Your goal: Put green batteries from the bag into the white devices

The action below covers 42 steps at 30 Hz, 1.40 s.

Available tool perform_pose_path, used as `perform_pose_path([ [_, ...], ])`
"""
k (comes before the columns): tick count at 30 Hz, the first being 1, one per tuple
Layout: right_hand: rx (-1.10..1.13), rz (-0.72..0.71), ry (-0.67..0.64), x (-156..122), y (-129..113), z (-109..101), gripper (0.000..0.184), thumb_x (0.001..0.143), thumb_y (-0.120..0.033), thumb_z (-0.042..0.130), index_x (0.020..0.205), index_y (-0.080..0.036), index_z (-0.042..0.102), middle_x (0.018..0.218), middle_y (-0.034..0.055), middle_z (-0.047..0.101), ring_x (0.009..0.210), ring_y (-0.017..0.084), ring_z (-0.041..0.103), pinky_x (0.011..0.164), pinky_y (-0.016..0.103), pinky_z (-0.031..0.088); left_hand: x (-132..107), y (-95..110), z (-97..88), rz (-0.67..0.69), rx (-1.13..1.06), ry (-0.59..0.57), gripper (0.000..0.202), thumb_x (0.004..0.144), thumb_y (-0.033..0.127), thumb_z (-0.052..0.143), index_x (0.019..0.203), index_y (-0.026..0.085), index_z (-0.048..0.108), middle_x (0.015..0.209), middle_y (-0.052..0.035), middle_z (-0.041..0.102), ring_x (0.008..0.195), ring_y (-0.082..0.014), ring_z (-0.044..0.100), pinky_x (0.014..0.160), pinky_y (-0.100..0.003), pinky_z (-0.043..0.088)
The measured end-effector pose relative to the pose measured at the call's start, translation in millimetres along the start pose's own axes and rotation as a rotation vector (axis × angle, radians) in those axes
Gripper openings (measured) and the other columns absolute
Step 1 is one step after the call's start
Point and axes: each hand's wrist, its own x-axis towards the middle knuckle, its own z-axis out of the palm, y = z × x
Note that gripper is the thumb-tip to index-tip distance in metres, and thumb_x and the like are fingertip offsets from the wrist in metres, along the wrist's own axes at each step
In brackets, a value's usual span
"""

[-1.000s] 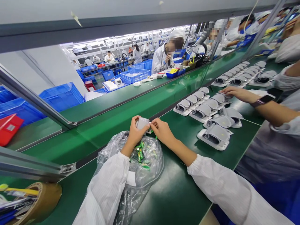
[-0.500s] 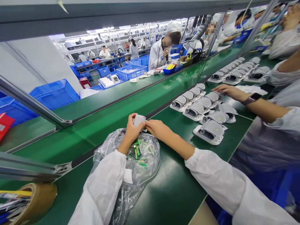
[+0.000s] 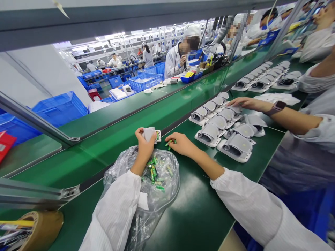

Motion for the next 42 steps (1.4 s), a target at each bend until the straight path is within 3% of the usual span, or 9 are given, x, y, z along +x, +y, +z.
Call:
perform_pose_path([
  [3,0.068,-0.056,0.067,-1,1,5,0.029,0.081,-0.002,0.062,0.098,-0.018,0.079,0.1,0.0067,0.076,0.086,0.018,0.07,0.083,0.032,0.056,0,0,-0.4,0.006,0.004,-0.012,0.066,0.082,0.046,0.082,0.129,0.025,0.04,0.131,-0.0107,0.05,0.124,-0.0247,0.055,0.111,-0.04,0.042],
  [9,0.394,-0.05,0.285,2,-2,24,0.009,0.09,-0.023,0.067,0.096,-0.019,0.071,0.096,0.0067,0.074,0.087,0.02,0.073,0.084,0.036,0.062,5,-1,-0.9,-0.02,-0.022,0.082,0.065,0.079,0.046,0.085,0.124,0.025,0.042,0.126,-0.0091,0.053,0.117,-0.023,0.058,0.107,-0.04,0.046],
  [16,0.466,-0.178,0.378,1,-16,30,0.015,0.093,-0.035,0.072,0.09,-0.021,0.069,0.092,0.0054,0.067,0.084,0.019,0.07,0.077,0.033,0.062,8,0,0.7,-0.092,-0.102,0.11,0.069,0.074,0.05,0.088,0.119,0.023,0.043,0.123,-0.0091,0.058,0.112,-0.0222,0.062,0.1,-0.038,0.05],
  [26,0.253,-0.452,0.172,4,-20,30,0.014,0.101,-0.024,0.06,0.094,-0.022,0.071,0.1,0.0075,0.073,0.094,0.02,0.069,0.091,0.036,0.056,5,7,-1.9,-0.128,-0.15,0.022,0.073,0.073,0.051,0.087,0.123,0.024,0.041,0.117,-0.0083,0.064,0.101,-0.0205,0.067,0.091,-0.034,0.053],
  [33,0.179,-0.37,0.267,3,-24,29,0.008,0.097,-0.02,0.06,0.097,-0.021,0.067,0.102,0.0086,0.067,0.1,0.022,0.064,0.093,0.038,0.055,4,16,-3.9,-0.124,-0.156,-0.034,0.072,0.074,0.052,0.086,0.125,0.026,0.043,0.107,-0.0045,0.066,0.088,-0.0195,0.068,0.077,-0.031,0.054],
  [34,0.19,-0.318,0.303,2,-26,30,0.011,0.094,-0.021,0.064,0.104,-0.02,0.067,0.109,0.0102,0.065,0.102,0.023,0.063,0.089,0.037,0.057,3,17,-4.0,-0.128,-0.162,-0.031,0.07,0.075,0.054,0.084,0.124,0.026,0.044,0.105,-0.0039,0.066,0.088,-0.0196,0.067,0.077,-0.031,0.055],
  [36,0.261,-0.183,0.347,2,-30,32,0.041,0.085,-0.021,0.072,0.125,-0.019,0.062,0.124,0.0139,0.061,0.102,0.022,0.063,0.079,0.033,0.059,4,19,-3.6,-0.136,-0.172,-0.028,0.067,0.076,0.056,0.083,0.124,0.025,0.047,0.105,-0.0037,0.065,0.089,-0.02,0.067,0.078,-0.031,0.055],
  [38,0.362,-0.073,0.293,2,-33,35,0.062,0.083,-0.022,0.072,0.142,-0.018,0.051,0.128,0.0144,0.061,0.093,0.02,0.066,0.072,0.03,0.058,4,18,-3.4,-0.137,-0.177,-0.024,0.065,0.076,0.056,0.082,0.123,0.025,0.05,0.107,-0.0042,0.065,0.091,-0.0202,0.066,0.08,-0.031,0.055],
  [42,0.509,0.051,0.223,10,-31,42,0.057,0.084,-0.021,0.067,0.138,-0.021,0.05,0.103,0.0029,0.07,0.072,0.014,0.065,0.069,0.027,0.055,6,17,-9.7,-0.132,-0.141,-0.039,0.067,0.073,0.056,0.086,0.123,0.024,0.055,0.108,-0.0043,0.065,0.091,-0.0192,0.065,0.079,-0.029,0.054],
])
